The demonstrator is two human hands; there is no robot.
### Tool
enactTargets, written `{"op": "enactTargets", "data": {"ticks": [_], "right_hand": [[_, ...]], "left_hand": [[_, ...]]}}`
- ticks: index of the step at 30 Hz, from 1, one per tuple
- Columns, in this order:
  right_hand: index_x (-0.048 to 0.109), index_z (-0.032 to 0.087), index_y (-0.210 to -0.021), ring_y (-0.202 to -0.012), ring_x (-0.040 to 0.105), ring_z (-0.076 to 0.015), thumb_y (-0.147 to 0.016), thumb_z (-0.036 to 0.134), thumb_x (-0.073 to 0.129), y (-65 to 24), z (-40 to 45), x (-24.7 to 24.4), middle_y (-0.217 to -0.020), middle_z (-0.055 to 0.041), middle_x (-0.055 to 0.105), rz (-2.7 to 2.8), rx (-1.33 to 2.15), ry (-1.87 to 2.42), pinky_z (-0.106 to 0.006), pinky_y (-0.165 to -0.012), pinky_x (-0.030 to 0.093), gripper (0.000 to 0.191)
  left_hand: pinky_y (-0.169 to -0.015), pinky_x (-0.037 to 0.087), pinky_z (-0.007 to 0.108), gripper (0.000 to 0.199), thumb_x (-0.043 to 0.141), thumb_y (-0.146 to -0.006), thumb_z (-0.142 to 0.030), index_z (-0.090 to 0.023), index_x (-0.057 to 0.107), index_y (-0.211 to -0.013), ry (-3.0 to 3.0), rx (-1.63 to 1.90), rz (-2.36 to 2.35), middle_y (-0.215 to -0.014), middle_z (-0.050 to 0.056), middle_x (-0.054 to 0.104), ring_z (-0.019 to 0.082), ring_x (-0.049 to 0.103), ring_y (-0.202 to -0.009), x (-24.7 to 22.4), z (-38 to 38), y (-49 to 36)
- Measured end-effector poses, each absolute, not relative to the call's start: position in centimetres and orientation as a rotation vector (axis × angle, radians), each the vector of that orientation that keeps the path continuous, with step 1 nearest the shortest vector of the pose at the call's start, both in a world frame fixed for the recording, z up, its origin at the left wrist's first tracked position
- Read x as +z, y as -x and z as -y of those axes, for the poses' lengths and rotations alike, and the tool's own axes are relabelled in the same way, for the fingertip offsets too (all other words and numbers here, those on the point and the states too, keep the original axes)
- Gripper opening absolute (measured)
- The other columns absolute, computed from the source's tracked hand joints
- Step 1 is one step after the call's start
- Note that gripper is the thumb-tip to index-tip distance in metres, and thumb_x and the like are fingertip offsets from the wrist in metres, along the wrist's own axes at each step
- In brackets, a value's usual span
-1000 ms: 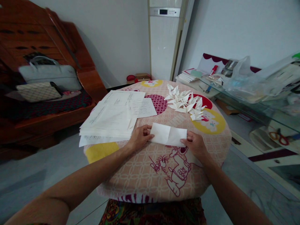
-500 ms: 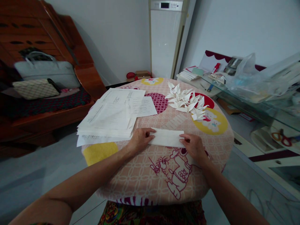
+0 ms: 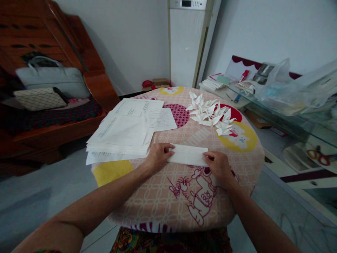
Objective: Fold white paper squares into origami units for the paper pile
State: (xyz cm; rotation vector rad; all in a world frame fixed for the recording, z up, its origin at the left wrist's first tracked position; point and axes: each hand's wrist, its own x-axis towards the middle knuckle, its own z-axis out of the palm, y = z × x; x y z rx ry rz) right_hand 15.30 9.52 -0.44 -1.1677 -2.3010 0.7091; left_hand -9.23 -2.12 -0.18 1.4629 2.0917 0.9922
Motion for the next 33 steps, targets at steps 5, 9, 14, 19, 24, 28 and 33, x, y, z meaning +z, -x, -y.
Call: {"op": "enactTargets", "data": {"ticks": [5,9,14,19,24,28,33], "right_hand": [[0.079,0.019,-0.088,-0.077,0.071,-0.0240,-0.075,0.020,0.062,-15.3,-9.4,-0.5,-0.088,-0.0081,0.078,2.296,0.700,1.170,-0.034,-0.075,0.054,0.021],[0.079,0.019,-0.088,-0.077,0.071,-0.0241,-0.075,0.020,0.063,-15.3,-9.4,-0.5,-0.088,-0.0082,0.078,2.294,0.687,1.186,-0.035,-0.076,0.054,0.021],[0.079,0.015,-0.091,-0.080,0.072,-0.0256,-0.076,0.019,0.063,-15.1,-9.4,-0.2,-0.090,-0.0111,0.078,2.332,0.707,1.213,-0.036,-0.077,0.054,0.023],[0.080,0.018,-0.091,-0.078,0.072,-0.0247,-0.076,0.019,0.063,-15.0,-9.5,-0.1,-0.088,-0.0087,0.078,2.342,0.674,1.225,-0.035,-0.077,0.054,0.022],[0.080,0.017,-0.090,-0.077,0.072,-0.0247,-0.075,0.018,0.063,-14.9,-9.5,0.0,-0.087,-0.0086,0.078,2.338,0.692,1.241,-0.034,-0.076,0.054,0.022],[0.079,0.016,-0.092,-0.078,0.072,-0.0232,-0.077,0.019,0.063,-14.8,-9.5,0.1,-0.088,-0.0086,0.078,2.356,0.694,1.258,-0.031,-0.075,0.052,0.023],[0.077,0.014,-0.098,-0.078,0.070,-0.0213,-0.076,0.019,0.064,-15.2,-9.8,1.0,-0.086,-0.0094,0.077,2.403,0.673,1.356,-0.028,-0.073,0.049,0.026]], "left_hand": [[-0.051,0.032,0.022,0.028,0.064,-0.078,-0.028,-0.015,0.075,-0.099,-1.462,0.989,-2.092,-0.060,-0.002,0.054,0.010,0.046,-0.054,-0.2,2.1,9.2],[-0.052,0.032,0.023,0.027,0.063,-0.078,-0.028,-0.014,0.075,-0.100,-1.473,0.990,-2.078,-0.060,-0.002,0.054,0.010,0.045,-0.053,-0.1,2.1,9.3],[-0.056,0.036,0.024,0.026,0.063,-0.080,-0.026,-0.015,0.075,-0.101,-1.521,0.917,-2.126,-0.063,-0.001,0.057,0.011,0.049,-0.056,-0.1,2.0,9.4],[-0.079,0.050,0.035,0.028,0.062,-0.081,-0.019,-0.018,0.072,-0.107,-1.776,0.841,-2.176,-0.091,0.007,0.068,0.020,0.063,-0.082,-0.1,2.0,9.3],[-0.110,0.039,0.051,0.054,0.056,-0.078,-0.004,-0.024,0.060,-0.128,-2.240,0.943,-1.772,-0.149,0.010,0.046,0.030,0.043,-0.136,-0.3,1.2,9.6],[-0.109,0.043,0.044,0.065,0.056,-0.078,-0.001,-0.031,0.055,-0.136,-2.324,0.740,-1.385,-0.148,0.005,0.049,0.027,0.051,-0.131,0.2,0.9,9.9],[-0.113,0.039,0.044,0.059,0.050,-0.084,0.002,-0.025,0.057,-0.136,-2.520,0.401,-1.305,-0.147,0.010,0.050,0.029,0.045,-0.137,0.8,1.1,9.5]]}}
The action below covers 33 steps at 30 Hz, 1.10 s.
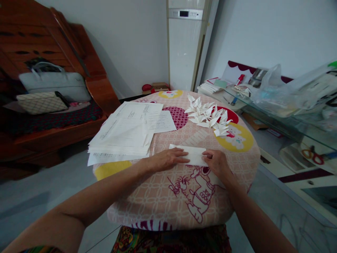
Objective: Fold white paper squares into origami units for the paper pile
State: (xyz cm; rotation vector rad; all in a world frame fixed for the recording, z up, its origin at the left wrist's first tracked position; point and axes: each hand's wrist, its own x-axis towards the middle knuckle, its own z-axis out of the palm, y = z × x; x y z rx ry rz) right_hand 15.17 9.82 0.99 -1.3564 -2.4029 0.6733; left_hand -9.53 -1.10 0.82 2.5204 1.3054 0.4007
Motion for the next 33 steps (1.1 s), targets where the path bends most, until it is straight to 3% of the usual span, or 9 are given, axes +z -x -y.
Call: {"op": "enactTargets", "data": {"ticks": [5,9,13,18,24,33], "right_hand": [[0.075,0.014,-0.085,-0.081,0.068,-0.0238,-0.079,0.015,0.058,-14.3,-8.8,3.6,-0.085,-0.0136,0.075,2.435,0.327,1.394,-0.030,-0.070,0.044,0.018],[0.072,0.016,-0.080,-0.069,0.064,-0.0168,-0.078,0.012,0.056,-12.1,-7.0,3.9,-0.076,-0.0063,0.073,2.449,0.736,1.086,-0.025,-0.063,0.041,0.017],[0.067,0.016,-0.067,-0.062,0.060,-0.0143,-0.072,0.004,0.056,-11.0,-6.4,2.8,-0.067,-0.0040,0.069,2.486,0.909,1.139,-0.024,-0.058,0.037,0.017],[0.066,0.016,-0.066,-0.063,0.060,-0.0144,-0.070,0.008,0.063,-11.2,-6.4,2.8,-0.067,-0.0031,0.068,2.513,0.936,1.233,-0.024,-0.060,0.037,0.010],[0.066,0.017,-0.065,-0.062,0.058,-0.0139,-0.070,0.009,0.062,-11.4,-6.5,2.7,-0.066,-0.0022,0.067,2.579,0.819,1.243,-0.024,-0.059,0.034,0.010],[0.065,0.017,-0.066,-0.062,0.059,-0.0149,-0.067,0.010,0.061,-15.2,-8.2,1.8,-0.065,-0.0028,0.068,2.580,0.749,1.354,-0.024,-0.058,0.034,0.008]], "left_hand": [[-0.113,0.039,0.047,0.055,0.049,-0.087,-0.001,-0.023,0.056,-0.136,-2.569,0.334,-1.308,-0.147,0.012,0.050,0.029,0.041,-0.140,0.1,1.0,9.3],[-0.112,0.039,0.047,0.057,0.049,-0.085,0.000,-0.026,0.055,-0.136,-2.572,0.361,-1.314,-0.147,0.010,0.050,0.028,0.041,-0.140,-0.4,0.8,9.4],[-0.113,0.039,0.048,0.059,0.049,-0.083,0.002,-0.024,0.057,-0.136,-2.587,0.363,-1.277,-0.147,0.012,0.049,0.030,0.040,-0.140,-0.1,1.0,9.6],[-0.115,0.035,0.049,0.062,0.052,-0.077,0.004,-0.025,0.060,-0.132,-2.597,0.321,-1.239,-0.150,0.011,0.045,0.031,0.036,-0.143,0.1,1.1,10.0],[-0.116,0.030,0.052,0.050,0.052,-0.085,-0.004,-0.026,0.062,-0.130,-2.592,0.320,-1.215,-0.150,0.010,0.046,0.031,0.036,-0.143,0.2,1.3,10.4],[-0.114,0.035,0.054,0.050,0.048,-0.087,-0.003,-0.025,0.061,-0.130,-2.537,0.452,-1.226,-0.146,0.010,0.050,0.029,0.037,-0.143,-0.3,3.4,13.4]]}}
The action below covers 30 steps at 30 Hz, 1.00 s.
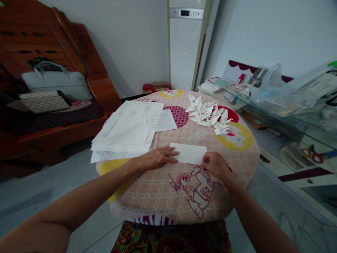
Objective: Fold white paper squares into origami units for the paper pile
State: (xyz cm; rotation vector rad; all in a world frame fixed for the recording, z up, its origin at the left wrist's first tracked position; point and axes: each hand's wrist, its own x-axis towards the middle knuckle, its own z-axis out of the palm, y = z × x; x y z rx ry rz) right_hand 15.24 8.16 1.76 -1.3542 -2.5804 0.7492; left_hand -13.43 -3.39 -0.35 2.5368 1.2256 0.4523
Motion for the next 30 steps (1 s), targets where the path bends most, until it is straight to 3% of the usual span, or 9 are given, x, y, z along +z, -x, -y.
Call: {"op": "enactTargets", "data": {"ticks": [8,13,17,20,22,26,30], "right_hand": [[0.062,0.017,-0.058,-0.059,0.058,-0.0149,-0.064,0.012,0.059,-17.4,-9.2,1.5,-0.061,-0.0023,0.066,2.553,0.759,1.298,-0.024,-0.057,0.036,0.008],[0.068,0.016,-0.071,-0.055,0.058,-0.0149,-0.068,0.017,0.056,-17.8,-10.1,1.4,-0.058,-0.0009,0.065,2.375,0.859,1.295,-0.024,-0.055,0.039,0.013],[0.071,0.013,-0.099,-0.056,0.061,-0.0171,-0.074,0.029,0.058,-16.4,-11.2,0.6,-0.063,-0.0028,0.069,2.179,0.935,1.270,-0.026,-0.055,0.045,0.033],[0.069,0.013,-0.107,-0.058,0.064,-0.0177,-0.068,0.032,0.065,-15.1,-11.9,0.1,-0.069,-0.0033,0.071,1.993,1.048,1.276,-0.027,-0.055,0.048,0.043],[0.069,0.013,-0.106,-0.054,0.062,-0.0166,-0.063,0.032,0.069,-14.5,-12.0,0.2,-0.067,-0.0018,0.070,1.875,1.179,1.290,-0.027,-0.050,0.048,0.048],[0.070,0.013,-0.095,-0.048,0.058,-0.0139,-0.054,0.029,0.073,-14.0,-11.7,0.6,-0.060,0.0007,0.066,1.680,1.417,1.223,-0.023,-0.042,0.043,0.044],[0.071,0.011,-0.095,-0.047,0.059,-0.0151,-0.057,0.036,0.076,-13.8,-11.5,0.8,-0.057,-0.0006,0.066,1.622,1.489,1.124,-0.024,-0.041,0.044,0.046]], "left_hand": [[-0.113,0.039,0.051,0.043,0.045,-0.093,-0.010,-0.020,0.060,-0.131,-2.448,0.609,-1.199,-0.143,0.012,0.054,0.027,0.042,-0.140,1.8,6.6,15.4],[-0.098,0.053,0.038,0.026,0.051,-0.092,-0.018,-0.019,0.072,-0.108,-2.270,0.838,-1.509,-0.124,0.011,0.068,0.022,0.065,-0.112,1.4,6.6,15.6],[-0.108,0.043,0.044,0.043,0.057,-0.090,-0.028,-0.021,0.057,-0.133,-2.154,0.955,-1.635,-0.134,0.011,0.062,0.025,0.055,-0.127,1.3,3.9,13.6],[-0.113,0.035,0.048,0.071,0.071,-0.081,-0.039,-0.021,0.044,-0.144,-2.107,0.866,-1.703,-0.147,0.014,0.049,0.030,0.045,-0.135,1.1,1.5,11.6],[-0.113,0.033,0.048,0.072,0.072,-0.080,-0.039,-0.019,0.044,-0.144,-2.077,0.822,-1.733,-0.147,0.015,0.048,0.031,0.044,-0.135,0.9,0.3,10.7],[-0.099,0.044,0.042,0.059,0.071,-0.077,-0.026,-0.021,0.057,-0.134,-1.984,0.877,-1.708,-0.117,0.010,0.068,0.027,0.060,-0.109,0.7,-1.0,10.4],[-0.074,0.049,0.029,0.025,0.071,-0.074,-0.025,-0.019,0.076,-0.097,-1.726,1.082,-1.582,-0.086,0.005,0.072,0.018,0.064,-0.078,1.4,-1.4,11.5]]}}
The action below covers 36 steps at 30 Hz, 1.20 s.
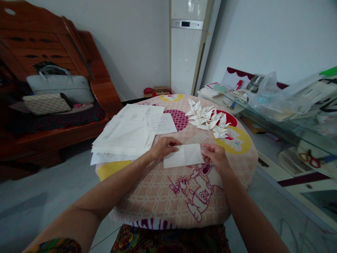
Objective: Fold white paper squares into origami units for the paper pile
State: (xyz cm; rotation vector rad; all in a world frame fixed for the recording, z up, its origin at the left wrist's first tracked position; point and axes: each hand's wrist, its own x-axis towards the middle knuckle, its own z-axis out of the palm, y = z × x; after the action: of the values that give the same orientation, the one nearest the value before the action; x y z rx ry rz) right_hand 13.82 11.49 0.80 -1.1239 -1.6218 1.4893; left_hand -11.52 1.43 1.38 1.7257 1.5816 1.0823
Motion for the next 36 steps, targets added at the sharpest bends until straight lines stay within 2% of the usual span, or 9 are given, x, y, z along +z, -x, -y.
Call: {"op": "enactTargets", "data": {"ticks": [5,9,12,16,20,25,29,31,36], "right_hand": [[0.072,0.014,-0.101,-0.089,0.071,-0.0251,-0.066,0.048,0.075,-13.1,-12.2,1.7,-0.097,-0.0103,0.076,1.696,1.283,1.005,-0.035,-0.077,0.057,0.049],[0.074,0.016,-0.096,-0.091,0.070,-0.0250,-0.072,0.050,0.071,-12.2,-12.5,3.2,-0.096,-0.0084,0.076,1.864,1.411,0.889,-0.038,-0.085,0.055,0.042],[0.074,0.019,-0.098,-0.089,0.070,-0.0243,-0.069,0.048,0.075,-11.7,-12.1,4.0,-0.097,-0.0064,0.076,1.855,1.525,0.774,-0.037,-0.083,0.055,0.041],[0.065,0.020,-0.123,-0.077,0.072,-0.0234,-0.058,0.039,0.083,-11.5,-11.3,3.9,-0.091,-0.0047,0.077,1.689,1.658,0.728,-0.035,-0.071,0.057,0.070],[0.065,0.019,-0.125,-0.068,0.071,-0.0234,-0.061,0.036,0.082,-11.6,-11.0,3.0,-0.086,-0.0053,0.078,1.583,1.698,0.805,-0.034,-0.064,0.056,0.068],[0.057,0.017,-0.135,-0.070,0.071,-0.0258,-0.062,0.037,0.079,-11.6,-11.0,1.9,-0.089,-0.0057,0.078,1.488,1.534,0.911,-0.036,-0.062,0.057,0.080],[0.036,0.020,-0.151,-0.065,0.067,-0.0225,-0.066,0.036,0.077,-11.7,-11.2,1.2,-0.082,-0.0023,0.076,1.538,1.414,0.918,-0.034,-0.059,0.055,0.096],[0.043,0.020,-0.147,-0.058,0.061,-0.0186,-0.067,0.037,0.075,-11.8,-11.4,0.8,-0.072,0.0008,0.072,1.624,1.356,0.935,-0.030,-0.054,0.051,0.088],[0.075,0.012,-0.108,-0.043,0.039,-0.0108,-0.071,0.040,0.068,-12.0,-12.0,0.2,-0.046,0.0058,0.047,1.946,1.241,1.037,-0.024,-0.044,0.033,0.047]], "left_hand": [[-0.049,0.041,0.020,0.022,0.079,-0.068,-0.033,-0.014,0.072,-0.077,-1.153,1.241,-1.323,-0.066,0.003,0.068,0.011,0.057,-0.053,2.9,-1.2,12.4],[-0.048,0.042,0.020,0.025,0.084,-0.062,-0.028,-0.013,0.069,-0.075,-0.857,1.381,-1.217,-0.067,0.002,0.068,0.010,0.059,-0.051,3.3,-1.1,12.2],[-0.049,0.045,0.020,0.027,0.085,-0.060,-0.025,-0.013,0.067,-0.076,-0.723,1.447,-1.181,-0.066,0.002,0.068,0.010,0.059,-0.051,3.1,-1.3,11.8],[-0.049,0.047,0.021,0.028,0.085,-0.060,-0.021,-0.012,0.068,-0.080,-0.574,1.486,-1.128,-0.067,0.002,0.068,0.011,0.059,-0.050,2.7,-1.6,11.4],[-0.066,0.057,0.027,0.032,0.076,-0.073,-0.025,-0.011,0.069,-0.102,-0.449,1.528,-1.002,-0.093,0.011,0.074,0.018,0.070,-0.073,2.4,-1.5,11.2],[-0.065,0.057,0.027,0.055,0.070,-0.082,-0.032,-0.021,0.054,-0.134,-0.383,1.613,-1.053,-0.107,0.010,0.072,0.018,0.070,-0.079,2.1,-0.9,11.2],[-0.067,0.056,0.023,0.079,0.078,-0.071,-0.014,-0.027,0.046,-0.142,-0.539,1.588,-1.079,-0.113,0.007,0.070,0.015,0.069,-0.083,1.8,-0.5,10.8],[-0.069,0.056,0.023,0.074,0.079,-0.068,-0.010,-0.022,0.054,-0.136,-0.571,1.580,-1.080,-0.107,0.008,0.072,0.014,0.069,-0.082,1.5,-0.6,10.7],[-0.071,0.054,0.024,0.046,0.083,-0.064,-0.013,-0.013,0.071,-0.108,-0.599,1.534,-1.108,-0.099,0.008,0.072,0.013,0.066,-0.078,0.4,-1.0,11.0]]}}
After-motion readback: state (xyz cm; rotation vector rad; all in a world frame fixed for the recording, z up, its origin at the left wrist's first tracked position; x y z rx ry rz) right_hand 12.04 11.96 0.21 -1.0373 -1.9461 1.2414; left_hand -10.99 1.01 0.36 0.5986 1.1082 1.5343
